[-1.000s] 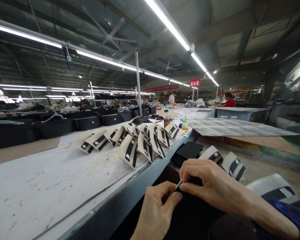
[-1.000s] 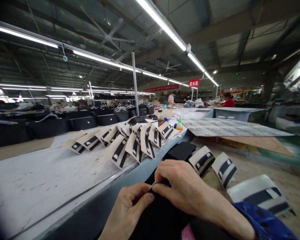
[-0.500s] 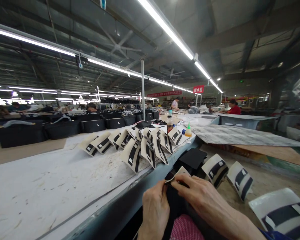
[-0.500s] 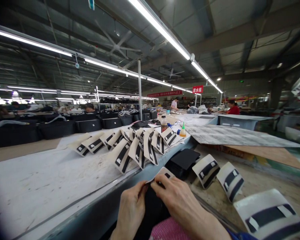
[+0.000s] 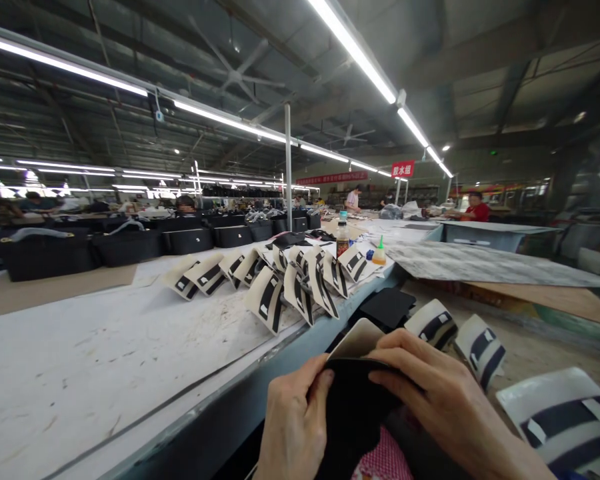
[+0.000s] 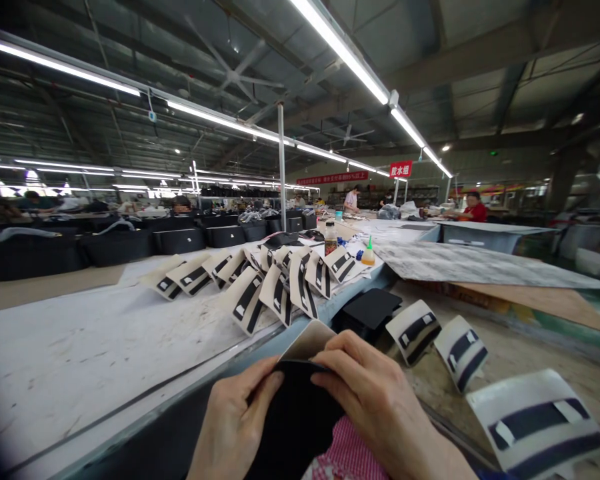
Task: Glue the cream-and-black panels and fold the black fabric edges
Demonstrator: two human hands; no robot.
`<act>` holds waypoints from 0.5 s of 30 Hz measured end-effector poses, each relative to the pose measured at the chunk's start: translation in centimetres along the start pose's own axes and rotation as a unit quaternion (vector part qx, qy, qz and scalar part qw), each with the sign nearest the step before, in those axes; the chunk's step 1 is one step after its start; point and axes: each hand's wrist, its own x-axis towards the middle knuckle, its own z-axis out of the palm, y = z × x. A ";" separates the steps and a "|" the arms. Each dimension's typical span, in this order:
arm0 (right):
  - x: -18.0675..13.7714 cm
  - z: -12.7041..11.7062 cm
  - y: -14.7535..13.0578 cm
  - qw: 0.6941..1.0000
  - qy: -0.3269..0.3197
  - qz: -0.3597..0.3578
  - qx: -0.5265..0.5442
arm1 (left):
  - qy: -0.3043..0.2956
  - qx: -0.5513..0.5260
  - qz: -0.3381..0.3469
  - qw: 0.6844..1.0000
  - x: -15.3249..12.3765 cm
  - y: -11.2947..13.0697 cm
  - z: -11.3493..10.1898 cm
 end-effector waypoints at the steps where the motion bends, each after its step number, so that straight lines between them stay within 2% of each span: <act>1: 0.1 0.0 -0.1 0.999 0.026 -0.004 -0.021 | 0.004 -0.008 0.018 1.000 -0.4 0.2 -0.1; 3: 0.2 0.0 -0.3 0.996 0.076 0.007 -0.045 | 0.015 -0.021 0.056 0.998 -1.1 0.7 -0.3; 4: 0.2 -0.1 -0.4 0.996 0.079 0.028 -0.031 | 0.017 -0.024 0.075 0.997 -1.4 0.9 -0.5; 6: 0.4 -0.2 -0.6 0.993 0.046 0.097 0.051 | 0.016 -0.020 0.111 0.993 -1.8 1.1 -0.9; 9: 0.9 -0.4 -0.8 0.962 -0.009 0.197 0.189 | -0.024 -0.001 0.159 0.987 -1.9 1.1 -1.7; 12: 1.3 -0.4 -0.8 0.933 -0.033 0.246 0.261 | -0.064 0.000 0.174 0.983 -1.8 0.9 -2.1; 15: 1.5 -0.3 -0.7 0.912 -0.050 0.274 0.300 | -0.052 -0.050 0.149 0.986 -1.9 0.9 -1.8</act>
